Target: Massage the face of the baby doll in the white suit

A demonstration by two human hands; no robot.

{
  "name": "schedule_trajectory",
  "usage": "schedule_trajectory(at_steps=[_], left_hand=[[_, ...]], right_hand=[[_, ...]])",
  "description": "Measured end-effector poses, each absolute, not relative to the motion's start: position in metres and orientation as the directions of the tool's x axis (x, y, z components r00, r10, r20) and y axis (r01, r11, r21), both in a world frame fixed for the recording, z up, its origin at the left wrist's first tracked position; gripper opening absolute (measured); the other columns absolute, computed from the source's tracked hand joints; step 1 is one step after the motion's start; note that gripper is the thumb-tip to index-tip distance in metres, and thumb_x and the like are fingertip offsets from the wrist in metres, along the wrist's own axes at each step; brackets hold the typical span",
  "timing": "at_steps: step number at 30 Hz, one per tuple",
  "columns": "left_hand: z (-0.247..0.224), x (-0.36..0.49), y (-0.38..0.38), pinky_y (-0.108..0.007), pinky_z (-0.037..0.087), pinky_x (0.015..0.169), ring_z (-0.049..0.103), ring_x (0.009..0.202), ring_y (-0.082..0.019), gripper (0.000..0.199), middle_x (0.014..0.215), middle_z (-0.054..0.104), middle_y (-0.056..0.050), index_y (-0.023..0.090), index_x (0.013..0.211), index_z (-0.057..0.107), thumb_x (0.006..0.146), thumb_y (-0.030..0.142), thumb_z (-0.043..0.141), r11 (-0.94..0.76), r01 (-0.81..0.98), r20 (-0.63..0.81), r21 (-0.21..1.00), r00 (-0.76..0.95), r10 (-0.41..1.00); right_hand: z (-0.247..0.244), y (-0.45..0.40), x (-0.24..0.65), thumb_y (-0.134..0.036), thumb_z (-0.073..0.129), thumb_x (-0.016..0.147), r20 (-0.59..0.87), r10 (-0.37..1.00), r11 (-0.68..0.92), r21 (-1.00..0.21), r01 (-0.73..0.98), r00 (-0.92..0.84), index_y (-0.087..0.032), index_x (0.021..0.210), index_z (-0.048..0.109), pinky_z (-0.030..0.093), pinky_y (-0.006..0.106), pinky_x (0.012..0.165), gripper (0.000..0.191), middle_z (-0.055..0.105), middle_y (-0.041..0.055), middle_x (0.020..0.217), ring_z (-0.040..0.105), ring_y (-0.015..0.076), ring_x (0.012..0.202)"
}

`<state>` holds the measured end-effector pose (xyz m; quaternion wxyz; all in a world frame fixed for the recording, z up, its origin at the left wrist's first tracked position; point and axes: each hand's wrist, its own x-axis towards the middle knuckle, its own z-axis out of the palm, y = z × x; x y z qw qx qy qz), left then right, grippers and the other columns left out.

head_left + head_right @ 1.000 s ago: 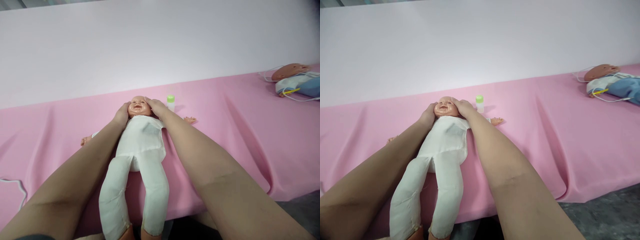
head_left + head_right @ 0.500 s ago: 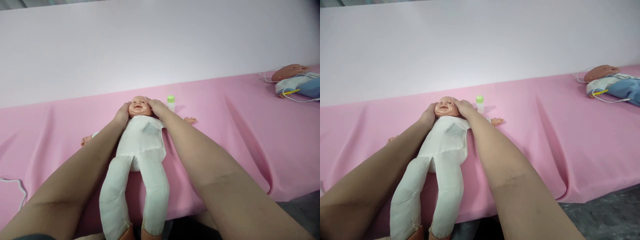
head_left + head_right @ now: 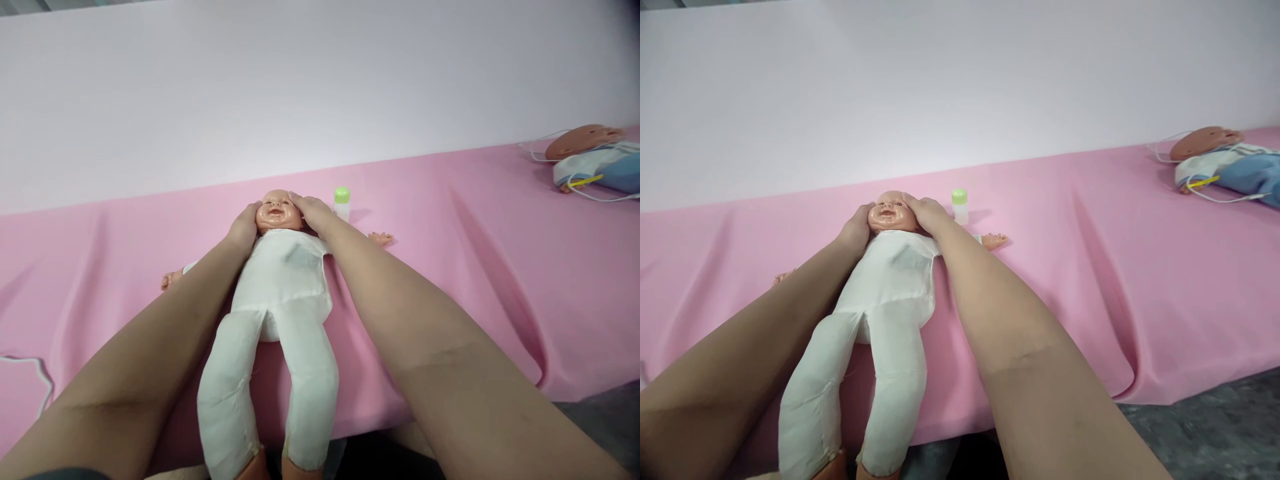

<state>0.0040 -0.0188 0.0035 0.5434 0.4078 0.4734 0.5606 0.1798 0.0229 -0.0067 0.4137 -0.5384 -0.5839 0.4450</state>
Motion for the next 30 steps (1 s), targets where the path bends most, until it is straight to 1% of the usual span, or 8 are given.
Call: schedule_trajectory(at_steps=[7, 11, 15, 20, 26, 30], left_hand=[[0.002, 0.003, -0.02, -0.037, 0.064, 0.076, 0.077, 0.081, -0.028, 0.044, 0.094, 0.08, -0.013, 0.014, 0.105, 0.075, 0.091, 0.052, 0.059, 0.03, -0.209, -0.045, 0.977, -0.071, 0.996], [0.004, 0.003, -0.02, -0.038, 0.064, 0.079, 0.077, 0.084, -0.029, 0.045, 0.096, 0.081, -0.014, 0.014, 0.106, 0.075, 0.091, 0.052, 0.059, 0.037, -0.207, -0.05, 0.978, -0.056, 0.997], [0.005, 0.004, -0.021, -0.04, 0.064, 0.078, 0.077, 0.082, -0.03, 0.046, 0.096, 0.08, -0.014, 0.013, 0.107, 0.075, 0.091, 0.053, 0.057, 0.035, -0.184, -0.047, 0.982, -0.062, 0.997], [0.007, 0.006, -0.025, -0.039, 0.063, 0.077, 0.076, 0.082, -0.029, 0.044, 0.095, 0.08, -0.014, 0.013, 0.105, 0.074, 0.091, 0.051, 0.058, 0.028, -0.181, -0.039, 0.983, -0.058, 0.998], [0.012, 0.01, -0.032, -0.039, 0.063, 0.077, 0.076, 0.082, -0.029, 0.044, 0.091, 0.079, -0.014, 0.013, 0.104, 0.075, 0.092, 0.05, 0.055, 0.046, -0.191, -0.057, 0.981, -0.051, 0.997], [0.013, 0.011, -0.033, -0.04, 0.063, 0.08, 0.076, 0.083, -0.03, 0.042, 0.092, 0.079, -0.013, 0.014, 0.104, 0.075, 0.093, 0.049, 0.056, 0.04, -0.202, -0.052, 0.979, -0.054, 0.997]], right_hand=[[-0.013, 0.029, 0.18, -0.085, 0.049, 0.086, 0.034, 0.995, 0.059, -0.958, 0.282, -0.094, -0.025, 0.112, 0.077, 0.053, 0.047, 0.101, 0.071, 0.077, 0.0117, 0.113, 0.072, 0.0333, 0.108], [-0.012, 0.028, 0.18, -0.085, 0.049, 0.086, 0.043, 0.994, 0.068, -0.959, 0.276, -0.096, -0.024, 0.111, 0.077, 0.053, 0.047, 0.101, 0.071, 0.077, 0.0123, 0.112, 0.072, 0.0331, 0.108], [-0.012, 0.029, 0.18, -0.087, 0.049, 0.085, 0.037, 0.995, 0.06, -0.96, 0.273, -0.09, -0.024, 0.112, 0.076, 0.053, 0.047, 0.101, 0.073, 0.077, 0.012, 0.112, 0.071, 0.0326, 0.108], [-0.014, 0.032, 0.18, -0.088, 0.049, 0.084, 0.053, 0.994, 0.079, -0.957, 0.281, -0.098, -0.024, 0.112, 0.076, 0.053, 0.049, 0.102, 0.075, 0.076, 0.0125, 0.113, 0.071, 0.0334, 0.107], [-0.014, 0.03, 0.179, -0.088, 0.05, 0.084, 0.042, 0.995, 0.065, -0.962, 0.265, -0.09, -0.024, 0.113, 0.075, 0.054, 0.049, 0.1, 0.075, 0.076, 0.0127, 0.114, 0.071, 0.0338, 0.107], [-0.012, 0.029, 0.179, -0.087, 0.051, 0.084, 0.013, 0.994, 0.04, -0.967, 0.251, -0.108, -0.023, 0.114, 0.075, 0.054, 0.048, 0.099, 0.075, 0.077, 0.0124, 0.111, 0.071, 0.0339, 0.106]])
